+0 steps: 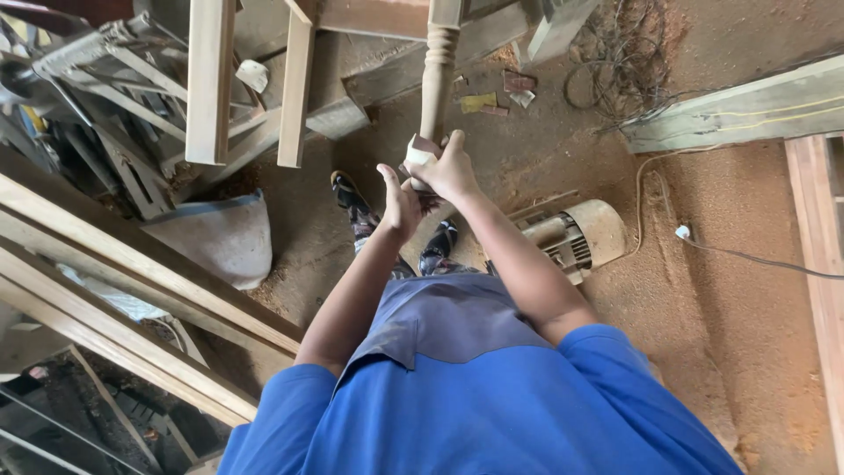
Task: The person sands a turned wooden table leg using a piece of sandpaper. They hold the leg with one hand and rub the sandpaper along the grooves and surface with the other hand, working from the top down to the bottom.
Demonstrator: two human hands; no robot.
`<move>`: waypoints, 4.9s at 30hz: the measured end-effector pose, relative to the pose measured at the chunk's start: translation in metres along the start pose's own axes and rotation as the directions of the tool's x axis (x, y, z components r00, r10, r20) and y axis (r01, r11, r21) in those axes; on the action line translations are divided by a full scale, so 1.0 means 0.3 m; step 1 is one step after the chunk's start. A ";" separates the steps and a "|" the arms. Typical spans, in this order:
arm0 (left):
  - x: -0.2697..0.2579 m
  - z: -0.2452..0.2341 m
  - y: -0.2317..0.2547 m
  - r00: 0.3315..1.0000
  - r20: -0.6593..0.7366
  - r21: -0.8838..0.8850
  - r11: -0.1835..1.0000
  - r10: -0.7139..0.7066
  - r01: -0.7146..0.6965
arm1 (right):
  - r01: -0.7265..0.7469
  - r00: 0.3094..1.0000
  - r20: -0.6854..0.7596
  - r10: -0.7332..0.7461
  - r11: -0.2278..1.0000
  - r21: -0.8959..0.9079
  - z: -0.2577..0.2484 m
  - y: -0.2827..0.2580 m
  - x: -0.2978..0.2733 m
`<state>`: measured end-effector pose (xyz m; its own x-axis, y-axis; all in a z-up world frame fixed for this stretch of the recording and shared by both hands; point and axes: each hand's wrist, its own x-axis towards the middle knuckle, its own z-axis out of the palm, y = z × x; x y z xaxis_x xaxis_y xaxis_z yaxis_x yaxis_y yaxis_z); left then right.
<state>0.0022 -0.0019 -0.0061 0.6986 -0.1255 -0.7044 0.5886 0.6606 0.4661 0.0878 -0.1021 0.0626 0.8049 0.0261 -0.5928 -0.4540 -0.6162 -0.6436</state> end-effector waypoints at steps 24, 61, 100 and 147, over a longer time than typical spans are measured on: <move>0.127 -0.108 -0.059 0.996 0.013 0.230 0.970 -0.083 0.078 | 0.104 0.986 0.149 -0.073 0.971 -0.213 -0.091 -0.099 -0.097; 0.039 -0.003 0.068 0.985 0.002 -0.271 0.948 -0.173 0.167 | 0.122 0.954 0.284 -0.092 0.989 -0.089 -0.168 -0.038 -0.092; -0.180 0.304 0.195 0.975 -0.153 0.095 0.984 0.162 -0.149 | 0.258 0.962 -0.041 -0.270 0.849 0.461 0.003 0.198 -0.038; -0.116 0.151 0.116 0.946 -0.226 0.742 0.670 0.233 0.012 | 0.538 0.811 -0.101 -0.576 0.802 -0.259 -0.013 0.000 -0.071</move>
<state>0.0168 -0.0083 0.0588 0.7060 0.2026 -0.6786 0.7049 -0.1085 0.7009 0.0723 -0.1058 0.0772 0.9531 0.2966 -0.0606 0.1677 -0.6841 -0.7099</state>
